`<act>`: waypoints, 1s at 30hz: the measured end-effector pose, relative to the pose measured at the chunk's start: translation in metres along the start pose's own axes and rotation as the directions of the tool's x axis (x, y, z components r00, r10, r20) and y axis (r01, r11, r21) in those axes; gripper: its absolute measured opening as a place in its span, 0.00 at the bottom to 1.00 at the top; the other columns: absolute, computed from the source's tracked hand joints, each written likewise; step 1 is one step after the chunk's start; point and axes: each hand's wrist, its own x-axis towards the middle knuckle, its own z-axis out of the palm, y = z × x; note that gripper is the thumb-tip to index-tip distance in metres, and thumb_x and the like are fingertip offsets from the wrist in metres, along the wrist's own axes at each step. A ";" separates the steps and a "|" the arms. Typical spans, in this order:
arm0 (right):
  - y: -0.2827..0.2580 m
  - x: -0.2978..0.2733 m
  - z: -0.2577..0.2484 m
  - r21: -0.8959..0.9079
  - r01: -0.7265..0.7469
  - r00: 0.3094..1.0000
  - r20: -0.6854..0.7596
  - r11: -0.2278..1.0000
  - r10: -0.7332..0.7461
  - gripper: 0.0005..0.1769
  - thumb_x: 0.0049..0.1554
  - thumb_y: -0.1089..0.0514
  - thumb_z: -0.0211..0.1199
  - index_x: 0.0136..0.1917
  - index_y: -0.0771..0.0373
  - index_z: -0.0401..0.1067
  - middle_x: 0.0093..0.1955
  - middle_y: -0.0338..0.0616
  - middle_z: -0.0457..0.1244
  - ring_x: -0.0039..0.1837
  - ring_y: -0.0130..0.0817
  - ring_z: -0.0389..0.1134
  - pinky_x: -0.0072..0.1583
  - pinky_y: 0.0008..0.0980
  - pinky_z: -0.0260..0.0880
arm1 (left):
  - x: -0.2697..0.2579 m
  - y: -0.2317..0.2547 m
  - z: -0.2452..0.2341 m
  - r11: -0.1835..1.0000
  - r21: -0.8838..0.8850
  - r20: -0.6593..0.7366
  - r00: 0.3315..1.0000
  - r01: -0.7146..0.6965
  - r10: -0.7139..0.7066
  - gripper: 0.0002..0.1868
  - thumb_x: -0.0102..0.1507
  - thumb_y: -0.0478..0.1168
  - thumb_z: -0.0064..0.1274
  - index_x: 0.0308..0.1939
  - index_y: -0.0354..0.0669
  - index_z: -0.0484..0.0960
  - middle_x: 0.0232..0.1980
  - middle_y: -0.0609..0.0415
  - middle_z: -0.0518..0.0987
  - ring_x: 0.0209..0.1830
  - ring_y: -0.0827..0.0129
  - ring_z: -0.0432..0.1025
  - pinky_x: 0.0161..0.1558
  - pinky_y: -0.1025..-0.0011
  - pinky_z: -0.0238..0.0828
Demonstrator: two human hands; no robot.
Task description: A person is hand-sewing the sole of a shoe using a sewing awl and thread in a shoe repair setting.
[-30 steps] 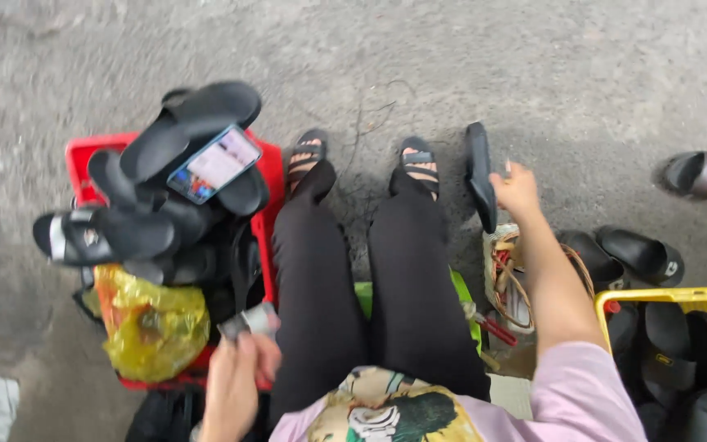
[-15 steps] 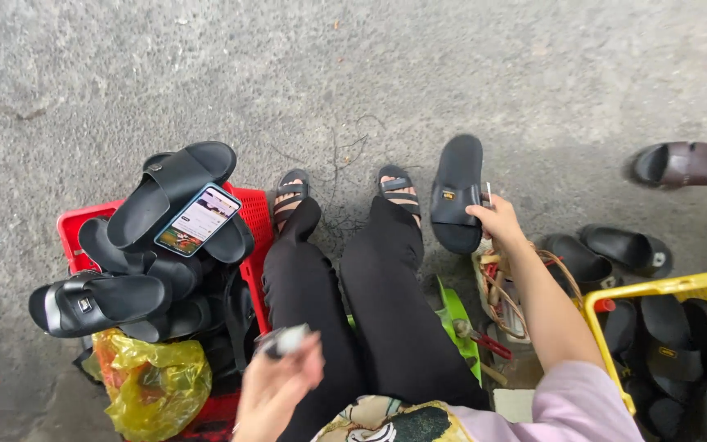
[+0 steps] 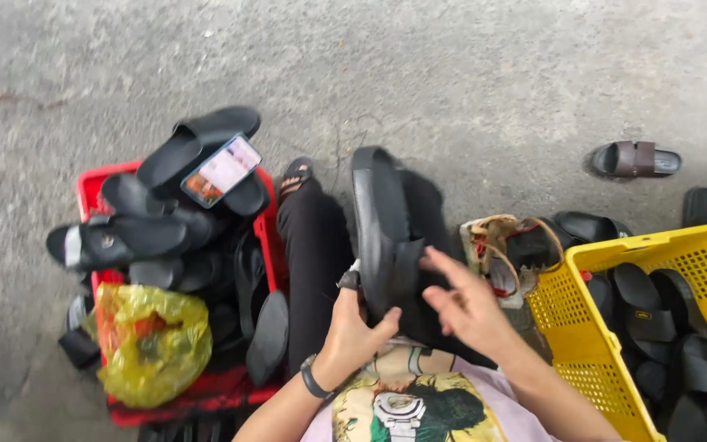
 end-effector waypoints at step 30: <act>0.079 -0.050 0.008 -0.726 0.663 0.709 0.531 0.182 -0.464 0.26 0.60 0.55 0.43 0.71 0.42 0.57 0.39 0.34 0.51 0.31 0.29 0.58 0.36 0.22 0.63 | -0.048 -0.079 0.013 0.866 0.437 -0.011 0.961 -0.245 0.277 0.51 0.51 0.50 0.66 0.71 0.40 0.56 0.57 0.41 0.64 0.41 0.56 0.77 0.39 0.58 0.76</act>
